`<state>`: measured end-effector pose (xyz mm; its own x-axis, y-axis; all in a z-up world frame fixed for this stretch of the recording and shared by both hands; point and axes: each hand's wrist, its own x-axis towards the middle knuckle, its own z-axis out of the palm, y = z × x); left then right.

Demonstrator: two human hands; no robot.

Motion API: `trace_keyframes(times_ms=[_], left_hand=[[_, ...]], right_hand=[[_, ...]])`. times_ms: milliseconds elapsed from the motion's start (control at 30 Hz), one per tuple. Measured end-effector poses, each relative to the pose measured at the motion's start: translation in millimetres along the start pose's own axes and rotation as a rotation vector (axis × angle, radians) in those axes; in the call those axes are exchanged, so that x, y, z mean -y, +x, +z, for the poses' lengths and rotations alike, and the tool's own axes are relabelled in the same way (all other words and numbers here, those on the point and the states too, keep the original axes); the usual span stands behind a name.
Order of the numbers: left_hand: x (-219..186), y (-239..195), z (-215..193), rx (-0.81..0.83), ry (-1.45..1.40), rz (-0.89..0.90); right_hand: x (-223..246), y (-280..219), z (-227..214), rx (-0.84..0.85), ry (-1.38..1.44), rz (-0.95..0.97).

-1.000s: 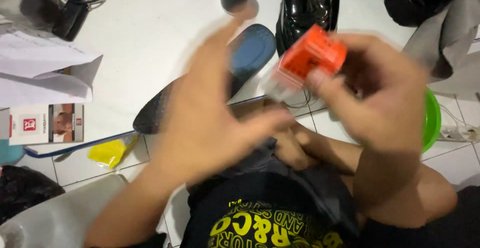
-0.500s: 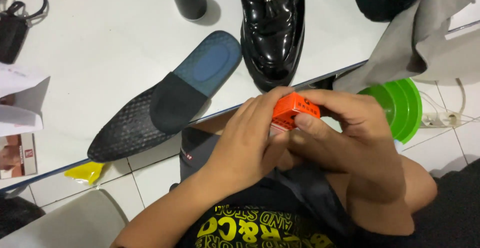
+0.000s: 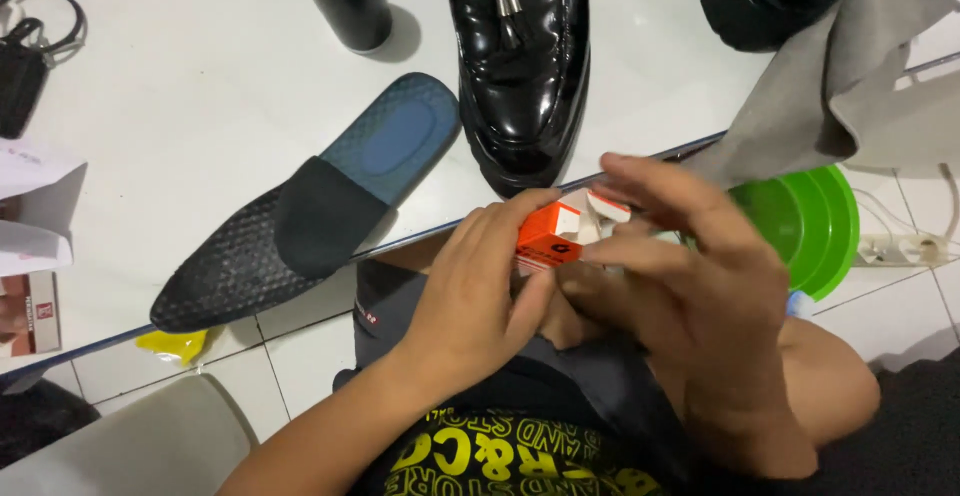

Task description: The person removes a blue insole from a black shoe and applies glue from a white tube to the edges and surface of the insole. The person then flips the insole over and continues applying glue to the other side.

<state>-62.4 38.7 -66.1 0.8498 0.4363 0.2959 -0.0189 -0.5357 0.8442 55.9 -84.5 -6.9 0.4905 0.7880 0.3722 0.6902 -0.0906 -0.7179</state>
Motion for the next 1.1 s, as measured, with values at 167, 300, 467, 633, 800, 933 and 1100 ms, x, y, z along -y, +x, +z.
trace_keyframes(times_ms=[167, 300, 467, 633, 800, 933, 1100], left_hand=[[-3, 2, 12, -0.034, 0.113, 0.096], [-7, -2, 19, -0.047, 0.263, 0.157], [-11, -9, 35, -0.165, 0.442, 0.255], [-14, -16, 38, -0.27, 0.594, 0.296], [-15, -19, 31, -0.342, 0.602, 0.353], [-14, -22, 24, -0.328, 0.61, 0.34], [-11, -22, 8, -0.241, 0.441, 0.215]], right_hand=[[2, -7, -13, 0.001, -0.136, 0.023], [11, -8, -24, 0.089, -0.261, 0.197], [1, -19, -30, 0.095, -0.242, 0.266], [-9, -22, -28, 0.196, 0.144, 0.255], [-7, -28, -21, 0.208, 0.257, 0.32], [1, -33, -9, 0.06, 0.055, 0.253], [18, -30, 0, -0.152, -0.298, 0.066]])
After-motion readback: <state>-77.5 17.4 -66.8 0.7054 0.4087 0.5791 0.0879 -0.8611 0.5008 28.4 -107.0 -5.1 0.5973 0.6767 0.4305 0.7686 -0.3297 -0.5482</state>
